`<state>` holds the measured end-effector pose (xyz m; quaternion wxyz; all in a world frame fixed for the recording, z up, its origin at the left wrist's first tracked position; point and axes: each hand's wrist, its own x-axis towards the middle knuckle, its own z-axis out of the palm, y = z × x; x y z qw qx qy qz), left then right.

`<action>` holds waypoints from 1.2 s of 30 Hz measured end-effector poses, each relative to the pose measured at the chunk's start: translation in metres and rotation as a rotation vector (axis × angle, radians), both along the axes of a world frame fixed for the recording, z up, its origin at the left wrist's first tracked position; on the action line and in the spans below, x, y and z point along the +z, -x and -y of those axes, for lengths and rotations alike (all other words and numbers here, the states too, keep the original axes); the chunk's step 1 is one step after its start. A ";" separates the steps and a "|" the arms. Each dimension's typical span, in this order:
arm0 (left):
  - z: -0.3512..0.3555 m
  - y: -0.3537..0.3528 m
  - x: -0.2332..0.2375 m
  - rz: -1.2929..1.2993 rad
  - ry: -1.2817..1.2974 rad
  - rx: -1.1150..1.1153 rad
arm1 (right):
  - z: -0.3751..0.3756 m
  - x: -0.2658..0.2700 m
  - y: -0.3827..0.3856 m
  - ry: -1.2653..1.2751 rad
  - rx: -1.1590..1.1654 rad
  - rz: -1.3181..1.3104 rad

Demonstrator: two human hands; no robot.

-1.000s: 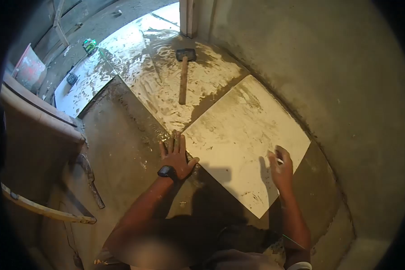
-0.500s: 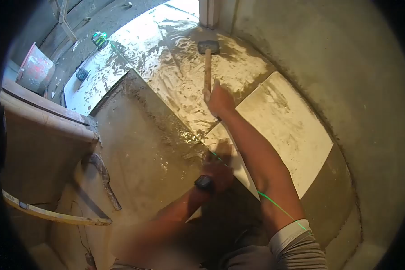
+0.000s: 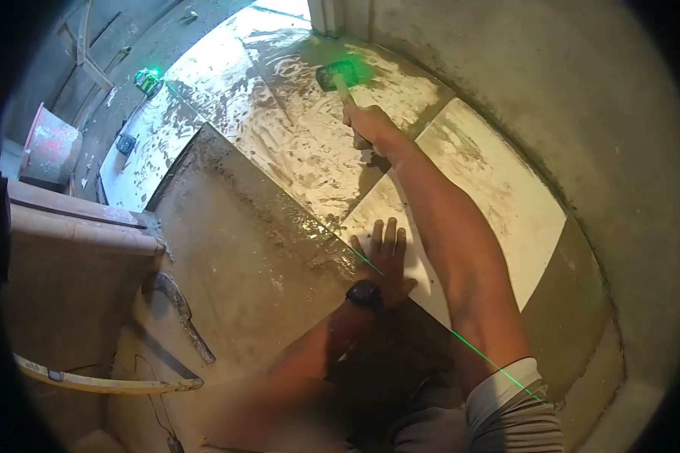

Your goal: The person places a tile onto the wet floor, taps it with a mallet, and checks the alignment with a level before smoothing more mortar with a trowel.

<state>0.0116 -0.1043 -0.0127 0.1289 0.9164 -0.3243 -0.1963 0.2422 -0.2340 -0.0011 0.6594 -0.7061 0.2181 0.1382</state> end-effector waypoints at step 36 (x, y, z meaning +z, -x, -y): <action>0.028 -0.051 -0.037 0.229 0.096 0.160 | 0.112 -0.015 0.387 0.488 -0.322 -0.055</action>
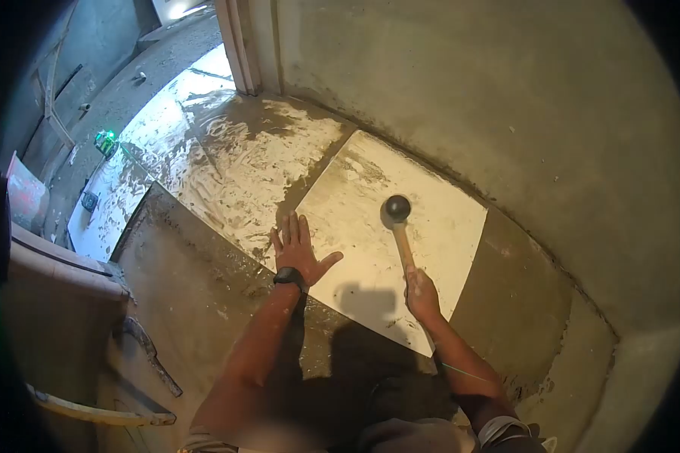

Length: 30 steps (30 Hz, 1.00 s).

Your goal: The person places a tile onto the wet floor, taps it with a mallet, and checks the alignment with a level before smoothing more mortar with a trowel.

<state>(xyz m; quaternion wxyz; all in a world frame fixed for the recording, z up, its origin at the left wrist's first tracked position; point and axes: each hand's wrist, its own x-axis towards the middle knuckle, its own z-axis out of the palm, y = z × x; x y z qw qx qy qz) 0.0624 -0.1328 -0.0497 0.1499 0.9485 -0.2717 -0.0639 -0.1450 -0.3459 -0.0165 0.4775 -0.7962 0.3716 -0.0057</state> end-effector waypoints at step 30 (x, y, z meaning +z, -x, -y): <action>0.046 -0.035 0.000 0.026 -0.018 -0.002 | 0.008 0.005 -0.110 0.436 0.024 0.282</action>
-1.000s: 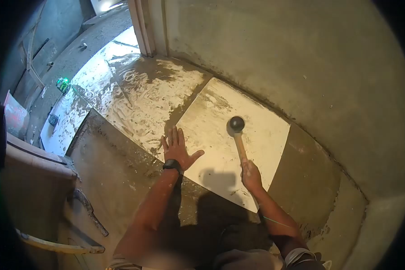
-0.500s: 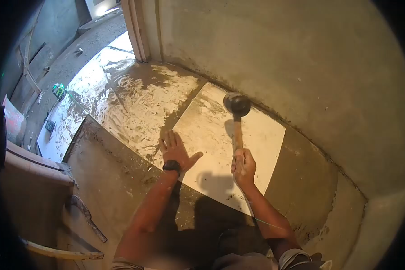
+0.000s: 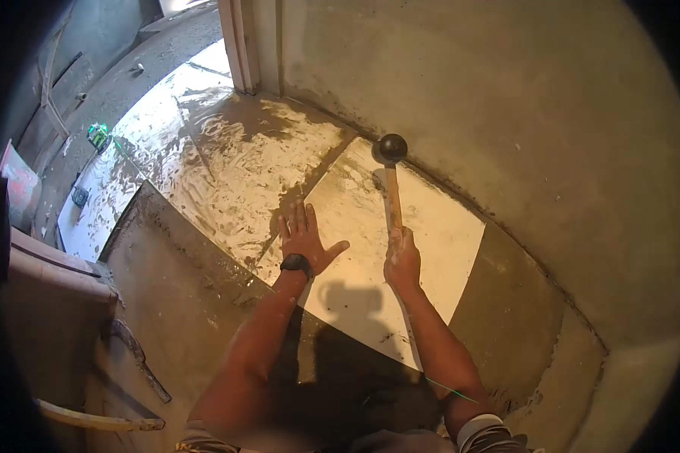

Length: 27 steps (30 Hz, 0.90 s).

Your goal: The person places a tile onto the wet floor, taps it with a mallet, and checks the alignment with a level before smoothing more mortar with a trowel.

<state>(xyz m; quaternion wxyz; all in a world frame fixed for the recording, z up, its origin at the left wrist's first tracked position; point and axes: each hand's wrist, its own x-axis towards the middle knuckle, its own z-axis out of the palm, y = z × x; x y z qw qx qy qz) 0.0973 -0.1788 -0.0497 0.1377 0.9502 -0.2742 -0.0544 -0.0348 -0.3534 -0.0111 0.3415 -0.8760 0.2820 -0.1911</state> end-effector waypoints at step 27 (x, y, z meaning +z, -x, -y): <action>0.000 0.001 -0.005 -0.006 0.016 0.002 | -0.010 -0.014 0.036 0.025 0.007 -0.200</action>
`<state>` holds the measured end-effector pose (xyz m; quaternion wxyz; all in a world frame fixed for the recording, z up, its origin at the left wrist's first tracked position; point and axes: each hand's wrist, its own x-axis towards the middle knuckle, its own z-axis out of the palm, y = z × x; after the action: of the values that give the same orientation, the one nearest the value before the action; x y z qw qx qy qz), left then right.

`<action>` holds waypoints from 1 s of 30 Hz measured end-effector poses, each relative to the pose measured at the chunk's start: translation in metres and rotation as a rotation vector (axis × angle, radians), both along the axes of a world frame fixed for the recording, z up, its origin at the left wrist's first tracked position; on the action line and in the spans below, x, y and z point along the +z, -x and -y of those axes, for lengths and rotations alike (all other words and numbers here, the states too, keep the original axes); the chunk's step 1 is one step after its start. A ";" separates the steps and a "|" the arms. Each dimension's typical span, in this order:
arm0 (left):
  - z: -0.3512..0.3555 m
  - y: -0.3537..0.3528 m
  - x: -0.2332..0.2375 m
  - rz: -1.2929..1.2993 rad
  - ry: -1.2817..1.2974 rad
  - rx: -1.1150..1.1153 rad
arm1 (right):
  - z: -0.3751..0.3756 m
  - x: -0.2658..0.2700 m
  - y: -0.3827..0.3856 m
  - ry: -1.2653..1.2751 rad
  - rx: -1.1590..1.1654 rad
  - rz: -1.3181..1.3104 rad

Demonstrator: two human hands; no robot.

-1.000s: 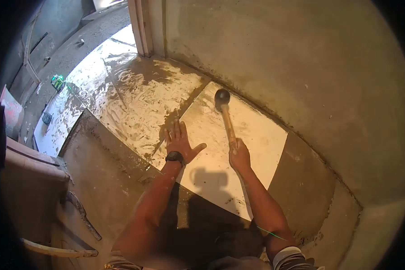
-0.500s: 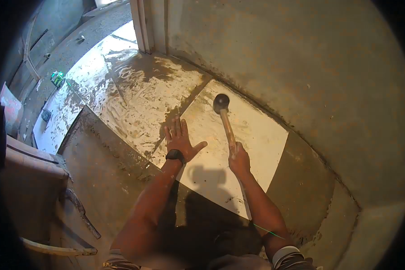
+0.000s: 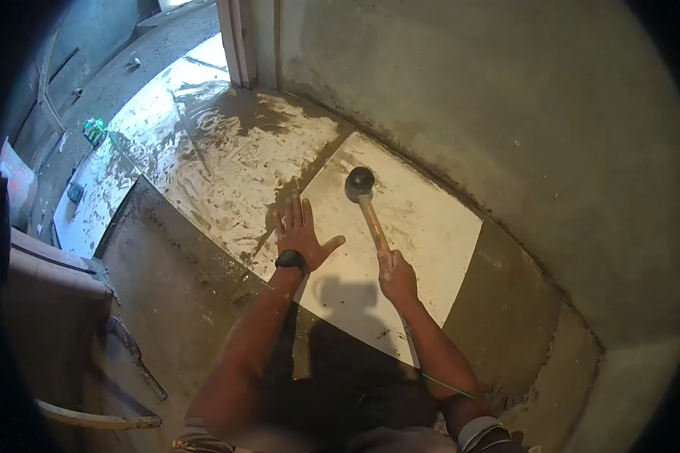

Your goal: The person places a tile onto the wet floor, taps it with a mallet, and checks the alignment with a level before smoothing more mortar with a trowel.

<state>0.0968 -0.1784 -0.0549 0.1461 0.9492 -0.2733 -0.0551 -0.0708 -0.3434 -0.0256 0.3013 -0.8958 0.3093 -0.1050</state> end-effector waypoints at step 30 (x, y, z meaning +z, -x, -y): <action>-0.004 0.003 0.002 -0.046 0.076 0.044 | 0.020 -0.019 0.024 -0.001 0.115 0.101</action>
<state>0.0940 -0.1746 -0.0533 0.1893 0.9472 -0.2510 -0.0633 -0.0946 -0.3631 -0.0444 0.3225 -0.9056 0.2419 -0.1322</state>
